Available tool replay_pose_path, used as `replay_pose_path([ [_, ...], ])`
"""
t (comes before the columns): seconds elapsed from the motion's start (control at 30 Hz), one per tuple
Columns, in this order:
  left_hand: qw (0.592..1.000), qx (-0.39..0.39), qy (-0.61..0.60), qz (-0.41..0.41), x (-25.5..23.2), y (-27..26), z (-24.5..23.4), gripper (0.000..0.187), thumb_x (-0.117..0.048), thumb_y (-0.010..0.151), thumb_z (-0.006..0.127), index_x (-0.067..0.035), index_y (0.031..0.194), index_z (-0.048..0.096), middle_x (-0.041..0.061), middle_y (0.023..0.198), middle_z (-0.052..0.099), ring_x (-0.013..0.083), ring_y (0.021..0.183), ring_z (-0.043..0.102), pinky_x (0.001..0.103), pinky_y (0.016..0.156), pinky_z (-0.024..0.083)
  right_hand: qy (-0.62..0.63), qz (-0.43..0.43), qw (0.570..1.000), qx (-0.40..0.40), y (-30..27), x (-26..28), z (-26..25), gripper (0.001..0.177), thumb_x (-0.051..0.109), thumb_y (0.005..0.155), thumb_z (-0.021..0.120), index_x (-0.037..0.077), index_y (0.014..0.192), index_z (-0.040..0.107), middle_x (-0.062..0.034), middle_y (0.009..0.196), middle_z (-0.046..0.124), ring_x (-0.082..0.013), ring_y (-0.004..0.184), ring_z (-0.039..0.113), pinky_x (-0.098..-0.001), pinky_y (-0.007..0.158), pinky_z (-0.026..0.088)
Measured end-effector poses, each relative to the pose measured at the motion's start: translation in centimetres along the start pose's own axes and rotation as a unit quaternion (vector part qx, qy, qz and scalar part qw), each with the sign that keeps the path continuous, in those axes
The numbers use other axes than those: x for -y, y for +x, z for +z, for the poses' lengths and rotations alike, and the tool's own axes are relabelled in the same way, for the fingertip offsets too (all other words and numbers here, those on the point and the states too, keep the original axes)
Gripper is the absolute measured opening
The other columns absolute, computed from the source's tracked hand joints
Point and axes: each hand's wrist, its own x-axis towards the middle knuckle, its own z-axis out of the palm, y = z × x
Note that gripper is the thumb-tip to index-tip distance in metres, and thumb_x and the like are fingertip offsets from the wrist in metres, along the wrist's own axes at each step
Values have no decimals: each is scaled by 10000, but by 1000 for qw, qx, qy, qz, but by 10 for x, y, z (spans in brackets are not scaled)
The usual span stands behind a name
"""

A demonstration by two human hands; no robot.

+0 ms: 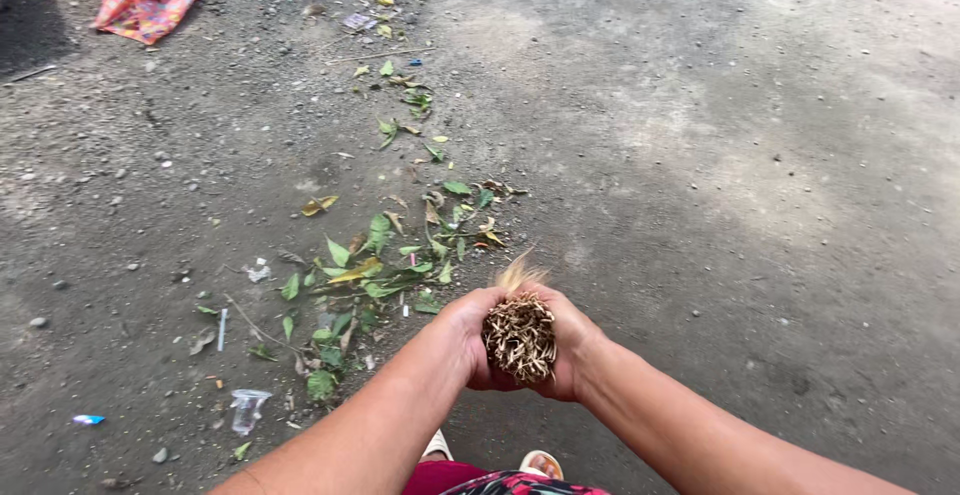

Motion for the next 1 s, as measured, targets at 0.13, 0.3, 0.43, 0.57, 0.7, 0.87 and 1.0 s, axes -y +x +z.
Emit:
replay_pose_path([
  [0.13,994,5,-92,57,-8,-38,-22,393,-437,977,467,-126,999,706,91,858,748,284,712,718,533,666,611,-51,52,993,93,12,-3,33,293,339,857,563,83,857,706,-79,746,736,-241,597,710,-421,590,636],
  [0.3,955,-171,-93,223,3,-77,8,354,-261,979,611,17,1195,572,152,992,737,285,820,761,516,712,651,-46,49,993,94,-24,14,40,348,309,836,584,23,968,733,-126,842,781,-244,643,739,-396,620,653],
  [0.43,964,-103,-95,224,-4,-52,22,322,-256,981,635,25,1129,578,174,954,755,302,826,780,519,731,658,-46,8,998,49,-35,30,25,305,291,847,600,34,952,726,-108,815,774,-242,628,734,-403,613,643],
  [0.57,996,59,-48,42,-41,-25,-4,272,-390,951,570,-141,922,677,83,823,733,278,710,702,538,676,617,-39,-14,999,-12,13,29,36,268,342,890,586,94,883,685,-70,755,736,-234,569,701,-407,572,625],
  [0.7,998,57,-28,-1,-66,-24,-28,347,-519,903,619,-178,877,676,69,777,711,291,679,675,530,640,586,-28,40,999,14,42,26,59,427,435,864,488,66,911,697,-119,790,749,-261,617,720,-434,632,639],
  [0.87,981,-107,-106,121,-40,-58,-15,311,-321,951,587,-45,1084,642,133,940,740,298,794,736,562,692,620,-45,43,995,77,20,22,61,336,336,864,559,42,937,706,-124,817,771,-262,626,732,-415,626,644],
  [1.0,960,-135,-65,236,-16,-59,30,342,-199,905,692,65,1122,678,183,1022,770,285,830,774,490,723,639,20,10,999,40,-29,32,39,319,277,839,569,13,945,713,-143,850,776,-266,668,742,-400,677,651],
])
